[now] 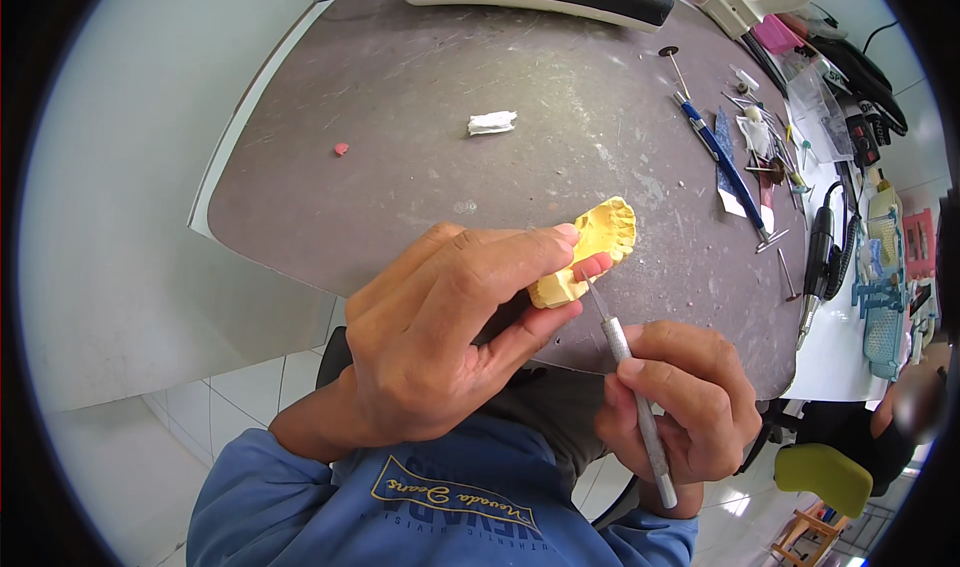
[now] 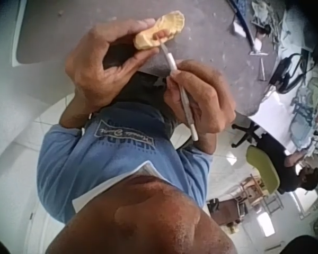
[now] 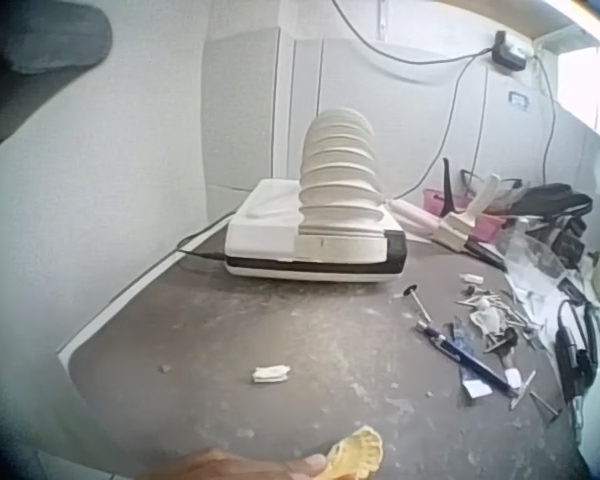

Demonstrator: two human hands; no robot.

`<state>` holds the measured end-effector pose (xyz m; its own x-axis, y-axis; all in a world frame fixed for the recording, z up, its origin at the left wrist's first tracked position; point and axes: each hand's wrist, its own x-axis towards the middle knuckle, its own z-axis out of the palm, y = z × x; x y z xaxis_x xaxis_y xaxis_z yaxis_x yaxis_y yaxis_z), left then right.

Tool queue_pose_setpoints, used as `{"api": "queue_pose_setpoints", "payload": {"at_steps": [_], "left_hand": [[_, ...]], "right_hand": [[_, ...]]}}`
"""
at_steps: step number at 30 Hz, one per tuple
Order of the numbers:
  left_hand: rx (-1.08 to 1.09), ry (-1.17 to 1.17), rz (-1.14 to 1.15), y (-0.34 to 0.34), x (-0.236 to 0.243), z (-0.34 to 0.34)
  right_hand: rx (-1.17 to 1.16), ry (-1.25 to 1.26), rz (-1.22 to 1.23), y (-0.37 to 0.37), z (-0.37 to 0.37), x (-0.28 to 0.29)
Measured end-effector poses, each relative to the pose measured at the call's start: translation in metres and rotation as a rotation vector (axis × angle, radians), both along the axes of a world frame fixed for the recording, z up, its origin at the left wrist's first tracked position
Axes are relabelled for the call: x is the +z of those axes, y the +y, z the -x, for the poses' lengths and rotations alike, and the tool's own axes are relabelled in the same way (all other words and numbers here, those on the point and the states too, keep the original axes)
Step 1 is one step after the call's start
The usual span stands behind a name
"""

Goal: Carving and shaping a pink wax pattern on a yellow dental cast using a scalpel tool.

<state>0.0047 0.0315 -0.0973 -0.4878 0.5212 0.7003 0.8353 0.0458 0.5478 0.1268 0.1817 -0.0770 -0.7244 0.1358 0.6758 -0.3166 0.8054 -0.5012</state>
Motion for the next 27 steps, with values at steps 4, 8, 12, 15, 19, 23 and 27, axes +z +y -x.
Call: {"api": "queue_pose_setpoints", "payload": {"at_steps": [4, 8, 12, 15, 19, 23, 27], "left_hand": [[0.037, 0.066, -0.031, 0.002, -0.001, 0.002], [0.053, 0.074, -0.008, 0.001, -0.001, 0.001], [0.048, 0.096, -0.018, 0.001, -0.002, 0.001], [0.050, 0.092, -0.024, 0.002, -0.002, 0.001], [0.050, 0.105, -0.037, 0.004, -0.004, 0.002], [0.057, 0.118, -0.019, 0.003, -0.002, 0.002], [0.054, 0.121, -0.027, 0.003, -0.002, 0.001]], "right_hand": [[-0.006, 0.005, 0.004, 0.000, 0.001, -0.001], [-0.015, -0.004, 0.001, 0.000, 0.000, -0.001], [-0.019, -0.014, -0.008, -0.001, -0.001, 0.000], [-0.041, -0.010, -0.028, -0.003, -0.001, -0.001], [-0.041, -0.019, -0.027, -0.004, -0.001, 0.001], [-0.072, -0.033, -0.034, -0.008, -0.002, 0.001], [-0.089, -0.003, -0.042, -0.010, 0.000, 0.001]]}}
